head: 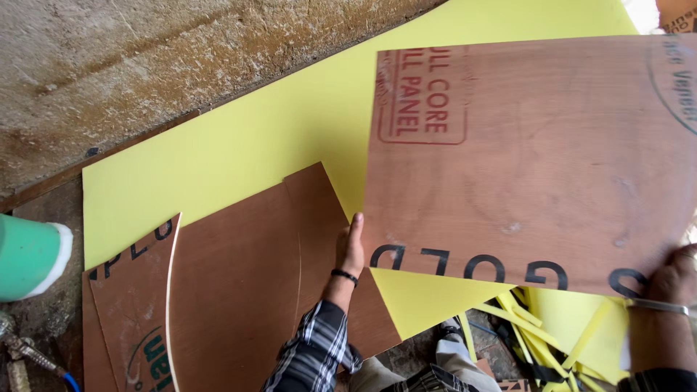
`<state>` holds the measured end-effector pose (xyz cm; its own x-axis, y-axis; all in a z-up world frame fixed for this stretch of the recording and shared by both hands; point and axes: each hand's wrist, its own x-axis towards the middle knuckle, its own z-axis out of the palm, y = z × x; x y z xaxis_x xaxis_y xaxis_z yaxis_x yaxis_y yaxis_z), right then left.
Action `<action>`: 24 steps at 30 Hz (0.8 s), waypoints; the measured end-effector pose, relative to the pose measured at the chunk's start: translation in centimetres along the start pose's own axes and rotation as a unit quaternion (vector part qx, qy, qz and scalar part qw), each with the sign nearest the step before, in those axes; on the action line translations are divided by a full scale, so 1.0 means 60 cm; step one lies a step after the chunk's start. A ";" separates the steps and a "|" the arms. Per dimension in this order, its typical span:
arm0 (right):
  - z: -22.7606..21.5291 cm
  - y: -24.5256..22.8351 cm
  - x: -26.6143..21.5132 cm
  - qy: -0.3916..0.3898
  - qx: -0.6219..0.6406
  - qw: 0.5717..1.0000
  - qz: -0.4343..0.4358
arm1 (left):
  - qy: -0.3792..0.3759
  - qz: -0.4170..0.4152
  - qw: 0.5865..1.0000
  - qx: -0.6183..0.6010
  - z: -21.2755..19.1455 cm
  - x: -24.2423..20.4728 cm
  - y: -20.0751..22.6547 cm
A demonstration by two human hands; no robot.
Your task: The person uses a spray gun to apply adhesive to brown plywood pieces, then places them onto yellow foam sheets. They also handle pink foam sheets, aligning and pressing them onto a wooden frame. The person uses a metal ruler to mark and cut the plywood pieces.
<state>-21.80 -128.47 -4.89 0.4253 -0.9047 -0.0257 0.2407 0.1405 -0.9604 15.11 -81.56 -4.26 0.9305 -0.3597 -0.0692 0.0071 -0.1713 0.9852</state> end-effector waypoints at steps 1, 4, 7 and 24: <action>-0.016 0.003 0.026 0.003 0.010 1.000 -0.001 | -0.012 0.028 1.000 -0.001 0.045 0.031 0.017; -0.072 -0.006 0.092 0.020 0.031 0.999 -0.007 | -0.002 -0.061 0.988 0.145 0.143 0.095 0.060; -0.089 0.008 0.115 0.096 -0.030 0.968 0.231 | 0.045 -0.064 0.990 0.120 0.159 0.085 0.070; 0.512 0.122 -0.277 -0.529 -0.371 0.746 0.160 | 0.518 -0.221 0.793 0.233 -0.255 -0.479 -0.137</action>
<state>-0.29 -100.05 -2.99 0.9030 0.0068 -0.4296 -0.4026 -0.3358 -0.8516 -6.11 -55.78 -7.99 0.6784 0.7346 0.0123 0.5042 -0.4776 0.7195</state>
